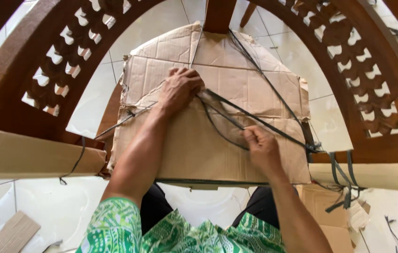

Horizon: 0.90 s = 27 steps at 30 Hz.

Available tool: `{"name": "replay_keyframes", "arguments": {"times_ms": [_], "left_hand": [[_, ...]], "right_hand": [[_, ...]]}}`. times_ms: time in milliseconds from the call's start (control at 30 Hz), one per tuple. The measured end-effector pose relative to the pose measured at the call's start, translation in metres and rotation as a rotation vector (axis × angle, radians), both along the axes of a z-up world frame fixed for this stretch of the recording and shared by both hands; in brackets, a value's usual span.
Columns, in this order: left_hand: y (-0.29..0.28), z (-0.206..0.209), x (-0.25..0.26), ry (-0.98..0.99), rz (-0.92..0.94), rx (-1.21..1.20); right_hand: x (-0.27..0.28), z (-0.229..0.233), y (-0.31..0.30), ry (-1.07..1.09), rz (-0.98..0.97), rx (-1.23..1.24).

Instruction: Wrapping a wooden chair with cardboard and securing it with plastic straps

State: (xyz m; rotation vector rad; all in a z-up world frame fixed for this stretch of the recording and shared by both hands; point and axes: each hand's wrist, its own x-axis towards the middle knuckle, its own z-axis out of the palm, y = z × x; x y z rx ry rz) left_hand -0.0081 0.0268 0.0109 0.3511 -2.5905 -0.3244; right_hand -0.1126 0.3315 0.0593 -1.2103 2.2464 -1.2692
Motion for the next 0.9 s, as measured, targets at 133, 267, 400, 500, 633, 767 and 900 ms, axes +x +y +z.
{"name": "replay_keyframes", "arguments": {"times_ms": [133, 267, 400, 500, 633, 767, 900], "left_hand": [[0.007, -0.001, 0.005, 0.003, 0.14, -0.032], [0.029, 0.007, 0.048, -0.004, 0.472, 0.076], [0.076, 0.017, 0.126, 0.182, 0.588, 0.029], [0.152, 0.034, 0.179, 0.409, 0.649, -0.088], [0.229, 0.006, 0.224, 0.583, 0.844, 0.562], [0.229, -0.033, 0.248, 0.935, 1.041, 1.469], [0.217, -0.031, 0.248, 1.116, 0.982, 1.505]], "right_hand": [[-0.007, -0.016, 0.023, 0.121, -0.046, 0.093], [-0.004, -0.028, 0.023, 0.128, -0.083, -0.042], [0.006, -0.014, 0.022, 0.129, -0.04, -0.056], [0.008, -0.014, 0.025, 0.117, -0.02, -0.098], [0.003, -0.014, 0.028, 0.075, 0.006, -0.036], [0.002, -0.015, 0.029, 0.142, 0.046, -0.073], [0.005, -0.011, 0.031, 0.128, 0.058, -0.066]]}}
